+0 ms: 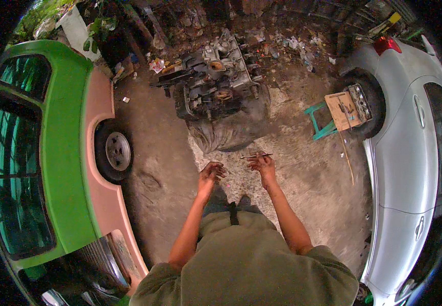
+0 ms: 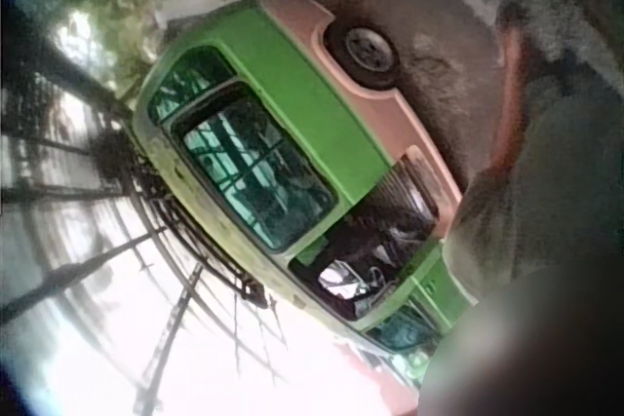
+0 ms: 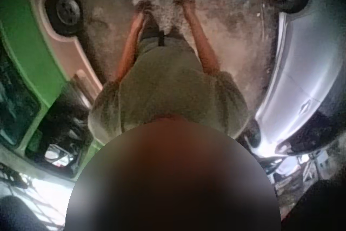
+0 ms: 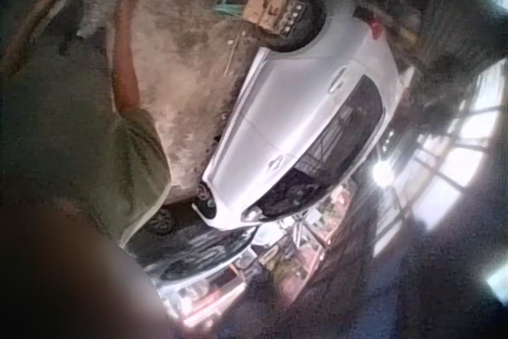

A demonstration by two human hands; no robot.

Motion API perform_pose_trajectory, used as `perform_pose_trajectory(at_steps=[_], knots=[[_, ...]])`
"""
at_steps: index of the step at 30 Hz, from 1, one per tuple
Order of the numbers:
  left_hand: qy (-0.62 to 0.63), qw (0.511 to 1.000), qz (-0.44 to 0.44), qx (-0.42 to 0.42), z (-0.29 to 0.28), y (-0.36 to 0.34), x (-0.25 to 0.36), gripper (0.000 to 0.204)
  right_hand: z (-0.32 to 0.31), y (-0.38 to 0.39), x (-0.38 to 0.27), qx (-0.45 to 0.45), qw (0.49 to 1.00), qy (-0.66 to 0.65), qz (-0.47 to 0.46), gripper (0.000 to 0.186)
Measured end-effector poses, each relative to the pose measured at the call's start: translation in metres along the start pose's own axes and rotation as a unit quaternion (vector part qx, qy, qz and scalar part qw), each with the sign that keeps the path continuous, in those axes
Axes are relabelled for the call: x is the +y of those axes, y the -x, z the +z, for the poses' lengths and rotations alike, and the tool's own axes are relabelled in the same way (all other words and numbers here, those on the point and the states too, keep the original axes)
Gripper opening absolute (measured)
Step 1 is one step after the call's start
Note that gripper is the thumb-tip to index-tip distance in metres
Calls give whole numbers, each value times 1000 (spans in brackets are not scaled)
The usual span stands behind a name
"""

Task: The person uses a wrench to tighten bolts on a car engine block resting on a tarp. They repeatedly adjust the wrench and reposition their hands to access different bolts on the engine.

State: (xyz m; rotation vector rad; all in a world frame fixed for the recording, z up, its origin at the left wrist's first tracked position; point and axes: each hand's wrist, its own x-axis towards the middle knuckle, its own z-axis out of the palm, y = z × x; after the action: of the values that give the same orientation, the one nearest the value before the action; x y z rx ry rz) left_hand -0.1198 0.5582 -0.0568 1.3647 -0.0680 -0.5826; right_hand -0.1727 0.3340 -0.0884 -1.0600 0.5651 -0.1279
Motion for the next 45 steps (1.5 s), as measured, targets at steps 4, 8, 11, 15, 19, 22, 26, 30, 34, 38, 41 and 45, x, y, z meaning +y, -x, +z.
perform_pose_trajectory(at_steps=[4,8,11,15,19,22,26,30,34,38,41,45], knots=[[-62,998,6,-8,-39,-14,5,22,29,4,9,20,1000,7,-16,35],[-53,997,-12,-47,-88,-23,24,21,71,11,27,65,998,0,-28,35],[-58,996,-20,-65,-124,-27,41,20,106,12,46,80,996,-24,-16,38],[-81,993,-26,-83,-162,-30,57,27,142,10,66,45,988,-144,-28,42],[-107,989,-42,-91,-182,-48,69,31,165,-6,71,58,984,-168,-7,39],[-92,990,-47,-98,-188,-67,76,31,177,-26,69,104,988,-112,12,34],[-78,991,-44,-103,-192,-100,87,30,194,-63,64,140,981,-112,71,31],[-103,989,-44,-94,-193,-135,101,28,209,-111,55,154,977,-88,122,30],[-133,984,-53,-108,-191,-172,109,27,213,-155,53,137,973,-117,144,35],[-155,983,-50,-89,-185,-207,111,30,205,-189,62,150,968,-112,168,36],[-157,982,-39,-102,-181,-218,120,34,198,-212,70,138,968,-79,196,34],[-158,979,-27,-122,-169,-232,134,24,193,-231,70,108,967,-92,213,32]])
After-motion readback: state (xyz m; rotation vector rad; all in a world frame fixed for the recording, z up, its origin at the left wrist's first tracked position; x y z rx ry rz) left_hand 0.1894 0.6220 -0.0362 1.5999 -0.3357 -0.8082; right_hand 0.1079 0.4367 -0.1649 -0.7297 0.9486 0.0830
